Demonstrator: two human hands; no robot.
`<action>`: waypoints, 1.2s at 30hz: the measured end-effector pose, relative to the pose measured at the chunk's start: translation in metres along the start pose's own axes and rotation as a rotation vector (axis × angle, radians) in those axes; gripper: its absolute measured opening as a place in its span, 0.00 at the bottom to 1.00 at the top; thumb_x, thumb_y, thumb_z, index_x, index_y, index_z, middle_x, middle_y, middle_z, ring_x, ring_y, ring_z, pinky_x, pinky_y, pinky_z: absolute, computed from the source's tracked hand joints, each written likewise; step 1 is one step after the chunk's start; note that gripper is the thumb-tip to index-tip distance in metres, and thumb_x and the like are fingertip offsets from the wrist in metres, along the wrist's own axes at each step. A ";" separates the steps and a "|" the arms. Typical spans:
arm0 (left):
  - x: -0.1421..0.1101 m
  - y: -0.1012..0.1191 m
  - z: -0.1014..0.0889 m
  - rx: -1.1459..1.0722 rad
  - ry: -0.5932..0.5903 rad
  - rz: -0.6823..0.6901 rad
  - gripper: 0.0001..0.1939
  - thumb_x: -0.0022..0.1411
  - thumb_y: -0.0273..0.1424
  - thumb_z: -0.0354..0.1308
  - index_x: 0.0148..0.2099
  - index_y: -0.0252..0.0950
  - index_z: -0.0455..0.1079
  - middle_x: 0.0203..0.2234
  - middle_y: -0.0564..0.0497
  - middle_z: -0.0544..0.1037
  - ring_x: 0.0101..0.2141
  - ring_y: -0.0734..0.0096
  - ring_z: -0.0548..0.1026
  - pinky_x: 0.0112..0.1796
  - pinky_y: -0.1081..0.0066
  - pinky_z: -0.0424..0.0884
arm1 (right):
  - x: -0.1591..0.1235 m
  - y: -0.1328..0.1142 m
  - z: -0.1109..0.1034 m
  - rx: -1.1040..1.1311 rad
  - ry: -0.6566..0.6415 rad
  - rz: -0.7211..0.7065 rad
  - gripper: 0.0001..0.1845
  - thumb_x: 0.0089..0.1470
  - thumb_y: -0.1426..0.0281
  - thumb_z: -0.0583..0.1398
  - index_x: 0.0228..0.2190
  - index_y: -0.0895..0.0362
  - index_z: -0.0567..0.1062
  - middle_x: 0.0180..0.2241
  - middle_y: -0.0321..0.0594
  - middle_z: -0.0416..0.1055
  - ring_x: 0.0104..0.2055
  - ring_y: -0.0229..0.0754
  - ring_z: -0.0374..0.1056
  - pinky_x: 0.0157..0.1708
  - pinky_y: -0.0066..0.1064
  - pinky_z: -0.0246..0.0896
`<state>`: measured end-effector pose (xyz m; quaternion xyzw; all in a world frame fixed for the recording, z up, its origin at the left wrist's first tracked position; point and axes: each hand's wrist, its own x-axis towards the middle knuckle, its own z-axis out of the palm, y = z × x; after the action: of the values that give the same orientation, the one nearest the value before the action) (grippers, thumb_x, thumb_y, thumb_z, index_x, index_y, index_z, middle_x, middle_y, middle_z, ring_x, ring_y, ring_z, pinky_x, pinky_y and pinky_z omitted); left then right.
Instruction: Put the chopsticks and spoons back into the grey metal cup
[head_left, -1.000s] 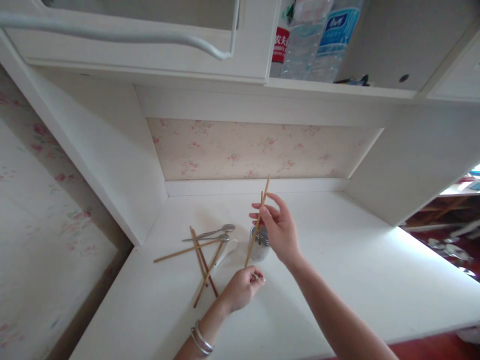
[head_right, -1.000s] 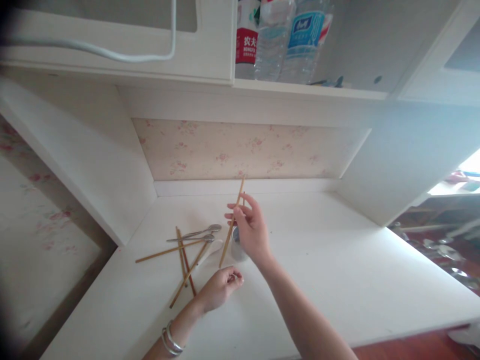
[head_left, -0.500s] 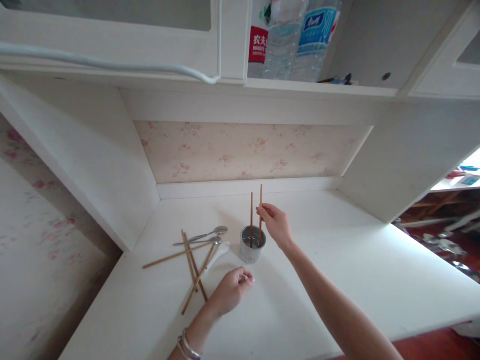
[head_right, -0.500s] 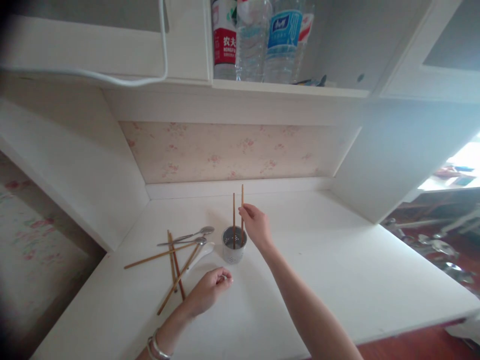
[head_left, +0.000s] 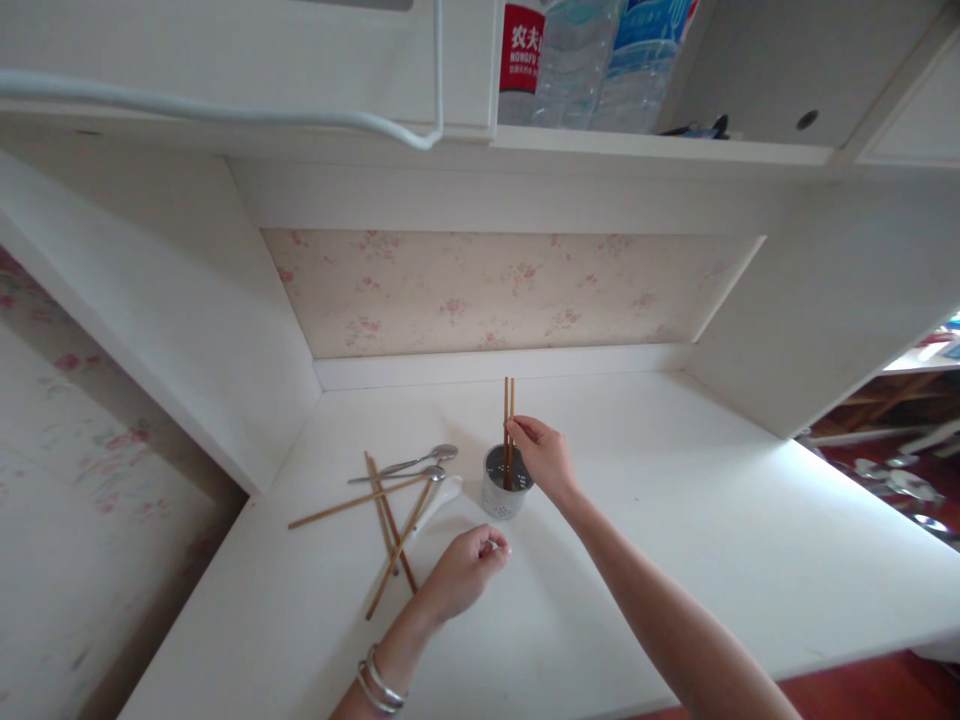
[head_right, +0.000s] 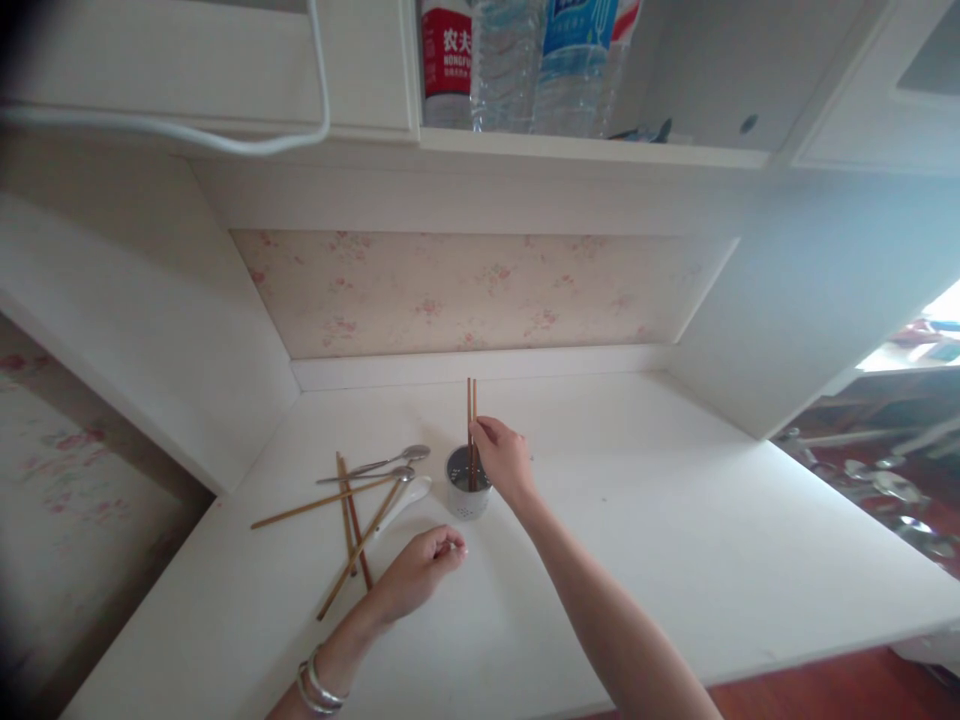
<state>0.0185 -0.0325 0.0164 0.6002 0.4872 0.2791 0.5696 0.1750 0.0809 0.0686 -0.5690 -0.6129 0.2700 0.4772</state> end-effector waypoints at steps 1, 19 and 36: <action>0.000 0.000 0.000 0.006 0.003 0.003 0.14 0.59 0.39 0.52 0.39 0.32 0.67 0.22 0.57 0.62 0.24 0.76 0.59 0.26 0.74 0.53 | 0.001 0.000 0.000 0.008 0.002 0.002 0.19 0.53 0.54 0.56 0.36 0.52 0.78 0.31 0.37 0.78 0.33 0.43 0.73 0.36 0.34 0.66; -0.001 0.001 0.001 0.016 0.021 0.005 0.15 0.59 0.40 0.53 0.37 0.33 0.68 0.21 0.58 0.61 0.24 0.76 0.58 0.27 0.73 0.53 | -0.007 0.005 -0.008 0.225 -0.044 0.126 0.23 0.53 0.52 0.56 0.39 0.54 0.79 0.37 0.40 0.78 0.41 0.48 0.73 0.43 0.40 0.66; -0.042 0.012 -0.099 0.783 0.406 0.072 0.16 0.66 0.38 0.43 0.40 0.38 0.70 0.31 0.50 0.75 0.32 0.68 0.72 0.37 0.70 0.64 | -0.076 0.065 -0.015 0.373 -0.101 0.039 0.28 0.55 0.57 0.58 0.55 0.49 0.61 0.56 0.44 0.61 0.54 0.50 0.63 0.53 0.44 0.60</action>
<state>-0.0824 -0.0285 0.0565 0.7204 0.6371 0.2053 0.1818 0.2088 0.0191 -0.0032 -0.4682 -0.5642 0.4164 0.5376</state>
